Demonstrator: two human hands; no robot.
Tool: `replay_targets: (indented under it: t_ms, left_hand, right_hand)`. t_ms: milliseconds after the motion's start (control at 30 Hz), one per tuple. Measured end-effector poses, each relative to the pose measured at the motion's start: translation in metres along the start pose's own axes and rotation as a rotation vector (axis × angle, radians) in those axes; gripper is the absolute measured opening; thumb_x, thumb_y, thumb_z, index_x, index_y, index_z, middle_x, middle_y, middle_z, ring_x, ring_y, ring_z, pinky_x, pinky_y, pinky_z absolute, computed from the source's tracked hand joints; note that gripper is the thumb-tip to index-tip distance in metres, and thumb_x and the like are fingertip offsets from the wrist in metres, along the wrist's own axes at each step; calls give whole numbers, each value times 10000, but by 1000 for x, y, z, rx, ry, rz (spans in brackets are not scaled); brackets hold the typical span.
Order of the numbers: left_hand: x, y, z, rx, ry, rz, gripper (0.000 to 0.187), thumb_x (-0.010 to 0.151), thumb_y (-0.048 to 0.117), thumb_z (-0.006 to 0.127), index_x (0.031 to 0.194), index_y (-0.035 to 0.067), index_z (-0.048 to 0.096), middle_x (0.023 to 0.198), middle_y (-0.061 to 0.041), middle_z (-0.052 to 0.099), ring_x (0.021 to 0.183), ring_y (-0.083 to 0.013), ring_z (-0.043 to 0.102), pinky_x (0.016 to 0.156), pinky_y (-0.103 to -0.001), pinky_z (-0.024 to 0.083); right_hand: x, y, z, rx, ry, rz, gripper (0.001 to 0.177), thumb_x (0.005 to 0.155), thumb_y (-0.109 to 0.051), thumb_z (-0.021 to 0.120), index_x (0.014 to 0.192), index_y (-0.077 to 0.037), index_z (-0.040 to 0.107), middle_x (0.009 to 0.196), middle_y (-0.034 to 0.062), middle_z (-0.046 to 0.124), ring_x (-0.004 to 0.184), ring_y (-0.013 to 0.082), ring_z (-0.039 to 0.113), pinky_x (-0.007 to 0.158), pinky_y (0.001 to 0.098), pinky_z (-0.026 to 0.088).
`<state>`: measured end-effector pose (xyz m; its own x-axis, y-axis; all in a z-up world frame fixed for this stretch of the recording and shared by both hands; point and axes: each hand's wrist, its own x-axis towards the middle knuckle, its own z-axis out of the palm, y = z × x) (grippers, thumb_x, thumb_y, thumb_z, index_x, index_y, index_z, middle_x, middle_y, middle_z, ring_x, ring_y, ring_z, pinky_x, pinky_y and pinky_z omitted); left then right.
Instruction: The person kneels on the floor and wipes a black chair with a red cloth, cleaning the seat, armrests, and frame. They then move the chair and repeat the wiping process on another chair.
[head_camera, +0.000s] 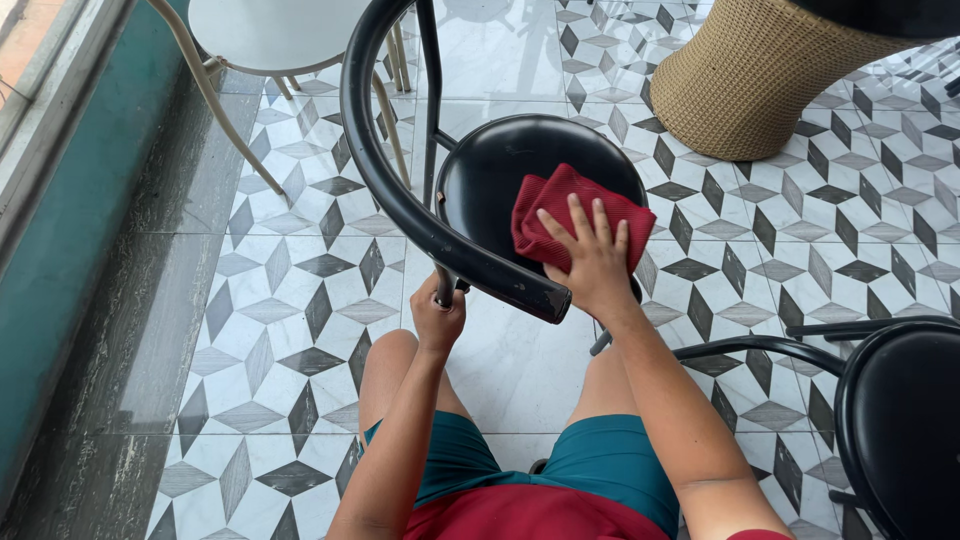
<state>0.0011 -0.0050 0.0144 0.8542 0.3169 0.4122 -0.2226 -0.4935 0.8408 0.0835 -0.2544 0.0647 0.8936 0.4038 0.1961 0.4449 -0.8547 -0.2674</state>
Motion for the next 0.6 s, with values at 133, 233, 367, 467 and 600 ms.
replay_targets:
  t_ms: [133, 233, 367, 467, 600]
  left_hand:
    - [-2, -3, -1, -23, 9, 32, 145, 758, -21, 509, 802, 2, 646, 678, -81, 644, 560, -174, 604, 579, -343, 511]
    - [-2, -7, 1, -30, 15, 3, 115, 774, -16, 515, 781, 0, 628, 647, -78, 625, 535, -170, 579, 563, -332, 498]
    - [-1, -13, 0, 8, 9, 1, 58, 790, -14, 547, 742, -1, 576, 596, -86, 549, 504, -179, 530, 544, -340, 473]
    - [-4, -17, 1, 8, 18, 6, 61, 810, -4, 564, 750, 1, 573, 577, -80, 532, 495, -172, 521, 536, -341, 468]
    - [-2, -27, 2, 7, 17, 1, 86, 825, 0, 568, 740, -3, 551, 566, -82, 515, 494, -173, 506, 530, -341, 457]
  right_hand:
    - [-17, 39, 6, 219, 163, 281, 683, 947, -393, 639, 1582, -389, 387, 1715, 160, 180, 1555, 490, 164, 1162, 730, 219]
    - [-35, 33, 16, 322, 341, 282, 642, 995, -393, 582, 1610, -321, 414, 1721, 220, 177, 1556, 504, 171, 1217, 711, 258]
    - [-56, -17, 35, 115, 371, 161, 641, 980, -529, 527, 1565, -278, 451, 1678, 221, 233, 1520, 542, 125, 1140, 771, 196]
    - [-60, -32, 34, 13, 367, 72, 644, 982, -594, 455, 1553, -295, 469, 1670, 183, 279, 1535, 507, 159, 1147, 792, 149]
    - [-44, -10, 31, 15, 399, 80, 622, 953, -589, 476, 1511, -314, 489, 1641, 127, 330, 1533, 454, 212, 1183, 744, 126]
